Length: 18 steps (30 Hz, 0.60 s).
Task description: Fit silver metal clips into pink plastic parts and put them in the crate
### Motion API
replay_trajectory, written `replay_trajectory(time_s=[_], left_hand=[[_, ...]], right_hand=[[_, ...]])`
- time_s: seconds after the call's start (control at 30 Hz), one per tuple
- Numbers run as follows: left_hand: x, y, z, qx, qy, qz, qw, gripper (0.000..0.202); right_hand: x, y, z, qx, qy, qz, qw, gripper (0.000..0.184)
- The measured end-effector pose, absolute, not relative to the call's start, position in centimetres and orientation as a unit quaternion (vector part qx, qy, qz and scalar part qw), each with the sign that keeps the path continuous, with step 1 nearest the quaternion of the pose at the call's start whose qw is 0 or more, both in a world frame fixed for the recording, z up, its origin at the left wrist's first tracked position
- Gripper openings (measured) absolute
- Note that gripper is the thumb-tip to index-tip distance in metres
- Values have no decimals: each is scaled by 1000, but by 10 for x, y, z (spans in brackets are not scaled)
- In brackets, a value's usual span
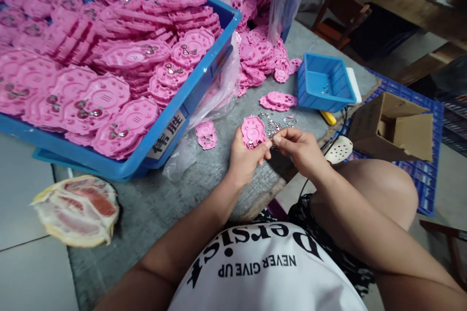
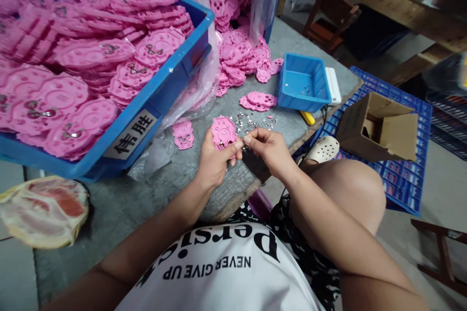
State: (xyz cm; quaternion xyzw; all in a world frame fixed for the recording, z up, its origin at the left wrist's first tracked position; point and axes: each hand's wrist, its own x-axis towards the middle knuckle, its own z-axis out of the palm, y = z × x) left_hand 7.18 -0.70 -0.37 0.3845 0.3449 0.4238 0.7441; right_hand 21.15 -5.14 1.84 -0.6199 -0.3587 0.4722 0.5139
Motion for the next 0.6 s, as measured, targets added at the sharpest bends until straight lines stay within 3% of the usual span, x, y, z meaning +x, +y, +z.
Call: replay_trajectory(time_s=[0.4,0.6], left_hand=[[71,-5,-4,360,323,401,778,52],[67,2,-3,347,347,456,742,42]], right_hand=[[211,-51,19,-607,-329,485,537,36],[227,-44,12,-663,-374,360,539,28]])
